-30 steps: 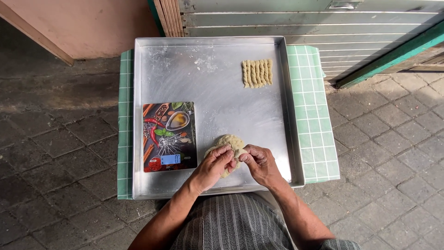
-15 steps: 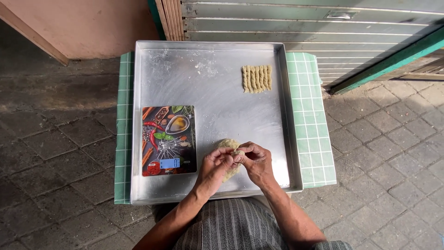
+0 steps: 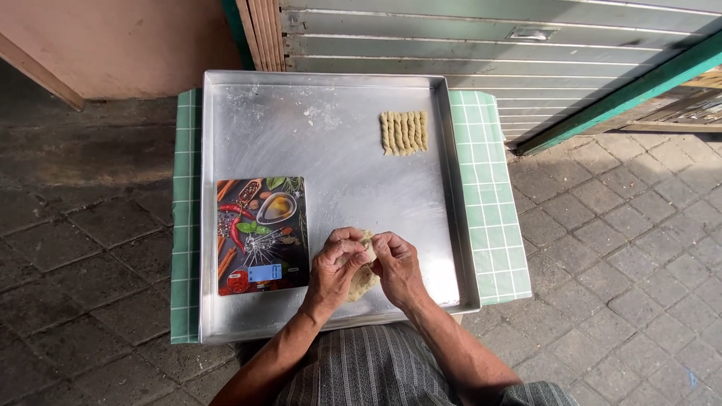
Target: Rolling dough into thin strips and twisting them into braided shapes on a metal tray
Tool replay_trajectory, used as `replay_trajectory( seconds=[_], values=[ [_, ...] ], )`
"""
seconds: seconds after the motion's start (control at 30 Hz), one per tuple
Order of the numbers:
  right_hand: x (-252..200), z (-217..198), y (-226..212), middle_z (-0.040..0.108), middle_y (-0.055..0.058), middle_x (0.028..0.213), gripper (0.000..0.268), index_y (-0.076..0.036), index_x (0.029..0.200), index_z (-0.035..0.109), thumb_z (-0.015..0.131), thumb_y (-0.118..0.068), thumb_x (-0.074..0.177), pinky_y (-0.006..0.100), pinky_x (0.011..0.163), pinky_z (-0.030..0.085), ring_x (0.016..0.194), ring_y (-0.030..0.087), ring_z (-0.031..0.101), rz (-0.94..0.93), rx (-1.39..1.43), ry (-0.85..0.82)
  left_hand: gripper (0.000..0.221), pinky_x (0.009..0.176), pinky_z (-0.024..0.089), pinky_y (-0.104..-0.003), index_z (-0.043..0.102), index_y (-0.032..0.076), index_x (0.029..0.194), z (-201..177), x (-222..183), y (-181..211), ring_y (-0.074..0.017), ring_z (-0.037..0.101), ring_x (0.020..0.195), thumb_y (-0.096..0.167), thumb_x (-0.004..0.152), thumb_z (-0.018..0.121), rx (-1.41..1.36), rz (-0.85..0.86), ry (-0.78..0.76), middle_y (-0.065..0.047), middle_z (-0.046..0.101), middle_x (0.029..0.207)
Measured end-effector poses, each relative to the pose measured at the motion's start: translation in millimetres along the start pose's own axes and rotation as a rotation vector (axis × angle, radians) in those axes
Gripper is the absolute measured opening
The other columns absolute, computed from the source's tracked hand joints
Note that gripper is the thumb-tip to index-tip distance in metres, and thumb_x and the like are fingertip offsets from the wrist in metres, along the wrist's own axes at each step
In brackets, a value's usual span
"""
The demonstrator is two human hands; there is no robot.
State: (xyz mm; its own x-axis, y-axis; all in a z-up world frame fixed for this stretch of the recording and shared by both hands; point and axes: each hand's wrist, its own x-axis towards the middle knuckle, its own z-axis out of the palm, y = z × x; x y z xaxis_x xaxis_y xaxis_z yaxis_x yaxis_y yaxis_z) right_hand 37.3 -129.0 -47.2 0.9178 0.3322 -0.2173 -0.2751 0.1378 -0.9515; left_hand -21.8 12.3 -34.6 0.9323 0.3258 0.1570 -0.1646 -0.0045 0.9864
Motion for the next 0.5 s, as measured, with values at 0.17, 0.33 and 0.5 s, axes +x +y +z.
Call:
replay_trajectory(
  seconds=[0.17,0.33,0.5],
  values=[
    [-15,22,-55,0.054,0.006,0.055,0.043,-0.003,0.087,0.07,0.056,-0.039,0.106,0.023,0.05,0.035,0.052,0.01,0.044,-0.002,-0.181,-0.129,0.024,0.098,0.053,-0.04,0.065,0.003,0.113,7,-6,-6,-0.0234,0.066,0.11,0.024,0.101,0.066,-0.131,-0.125,0.047,-0.016,0.07,0.12],
    [-14,15,-51,0.056,0.005,0.06,0.021,-0.001,0.089,0.073,0.069,-0.02,0.098,0.026,0.057,0.043,0.057,0.012,0.046,-0.095,-0.36,-0.16,0.025,0.087,0.057,-0.037,0.068,0.004,0.107,1,4,-1,-0.0185,0.067,0.095,0.027,0.1,0.069,-0.054,-0.165,0.007,-0.013,0.067,0.105],
    [-10,7,-53,0.061,0.005,0.061,0.024,-0.005,0.086,0.075,0.068,-0.025,0.098,0.026,0.058,0.045,0.059,0.012,0.047,-0.126,-0.429,-0.109,0.033,0.072,0.051,-0.034,0.069,0.005,0.105,3,-2,-23,-0.0144,0.058,0.077,0.035,0.105,0.056,-0.031,-0.239,-0.051,-0.008,0.062,0.08]
  ],
)
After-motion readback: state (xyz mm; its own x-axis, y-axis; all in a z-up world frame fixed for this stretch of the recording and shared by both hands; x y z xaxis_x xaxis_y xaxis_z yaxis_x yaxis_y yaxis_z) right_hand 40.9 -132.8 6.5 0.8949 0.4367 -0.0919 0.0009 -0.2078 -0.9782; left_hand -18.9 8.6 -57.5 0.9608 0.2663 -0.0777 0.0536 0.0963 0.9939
